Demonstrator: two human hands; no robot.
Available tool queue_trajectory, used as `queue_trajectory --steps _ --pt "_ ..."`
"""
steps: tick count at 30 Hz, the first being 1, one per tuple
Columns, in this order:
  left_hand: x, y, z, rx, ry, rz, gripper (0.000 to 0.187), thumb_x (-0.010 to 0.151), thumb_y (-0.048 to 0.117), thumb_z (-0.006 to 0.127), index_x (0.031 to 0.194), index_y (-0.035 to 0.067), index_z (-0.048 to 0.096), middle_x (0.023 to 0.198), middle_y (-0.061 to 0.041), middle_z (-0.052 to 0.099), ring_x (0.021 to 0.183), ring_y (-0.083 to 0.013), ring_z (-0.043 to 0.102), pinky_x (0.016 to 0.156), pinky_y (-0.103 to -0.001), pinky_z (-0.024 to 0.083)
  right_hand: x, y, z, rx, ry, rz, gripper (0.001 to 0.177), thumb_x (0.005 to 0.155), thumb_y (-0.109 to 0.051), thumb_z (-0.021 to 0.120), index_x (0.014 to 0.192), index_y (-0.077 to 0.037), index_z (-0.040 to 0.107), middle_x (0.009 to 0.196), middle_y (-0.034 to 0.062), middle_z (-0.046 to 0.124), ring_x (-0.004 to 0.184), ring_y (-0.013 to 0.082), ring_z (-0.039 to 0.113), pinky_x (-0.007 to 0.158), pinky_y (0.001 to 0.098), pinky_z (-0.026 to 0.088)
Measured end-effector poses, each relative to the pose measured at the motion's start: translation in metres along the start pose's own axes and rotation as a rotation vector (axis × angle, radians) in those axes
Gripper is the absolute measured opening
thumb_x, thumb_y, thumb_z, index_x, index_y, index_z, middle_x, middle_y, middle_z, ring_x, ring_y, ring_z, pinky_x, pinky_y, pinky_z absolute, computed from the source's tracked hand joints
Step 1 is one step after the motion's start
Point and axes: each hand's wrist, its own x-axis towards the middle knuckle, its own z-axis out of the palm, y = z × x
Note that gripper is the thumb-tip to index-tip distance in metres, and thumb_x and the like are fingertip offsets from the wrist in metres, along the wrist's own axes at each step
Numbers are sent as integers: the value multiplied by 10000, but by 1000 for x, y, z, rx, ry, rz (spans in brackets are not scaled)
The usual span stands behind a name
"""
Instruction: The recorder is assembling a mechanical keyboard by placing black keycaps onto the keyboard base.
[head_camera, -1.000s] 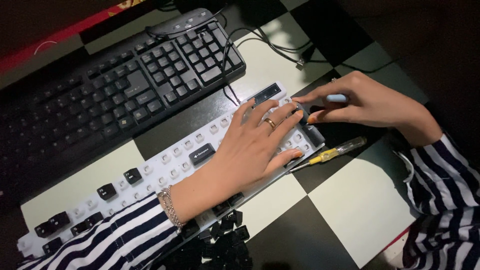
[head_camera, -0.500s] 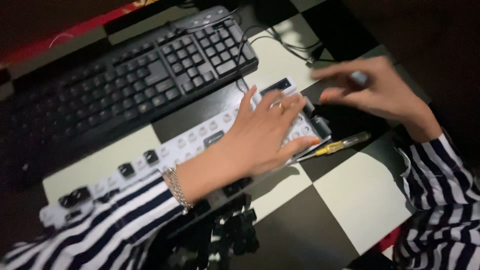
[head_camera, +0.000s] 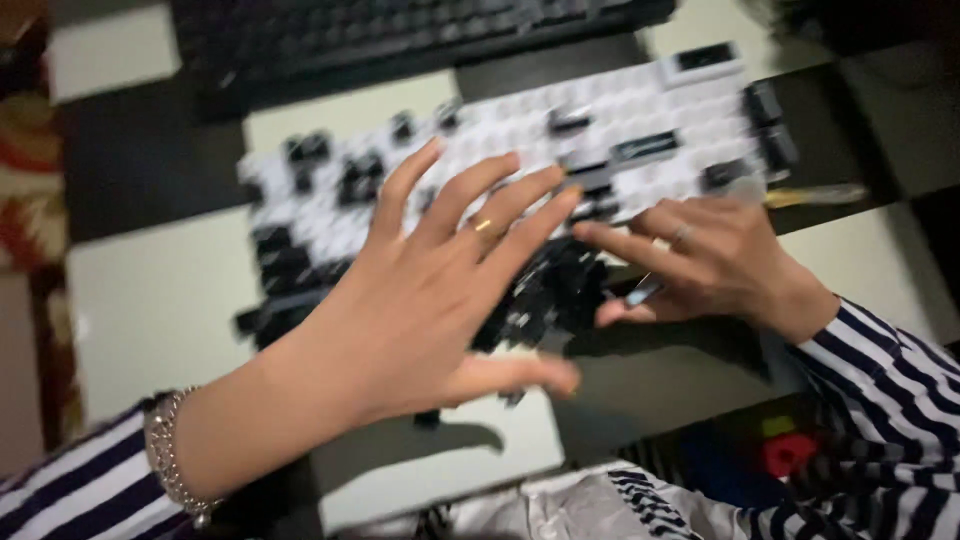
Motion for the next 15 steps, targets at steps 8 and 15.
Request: queue_trajectory --steps 8,15 --pt "-119 7 40 -133 24 -148 1333 669 967 502 1579 18 284 1615 -160 311 1516 -346 218 1221 -616 33 54 -76 23 60 -103 -218 966 736 -907 554 1315 -146 689 716 11 524 548 152 521 474 287 411" --pt "-127 -7 69 144 79 -186 1153 884 915 526 1643 77 298 1676 -96 326 1569 -265 213 1276 -571 35 69 -90 50 11 -53 -290 731 854 -706 714 1364 -184 671 762 -14 508 630 119 537 537 247 408"
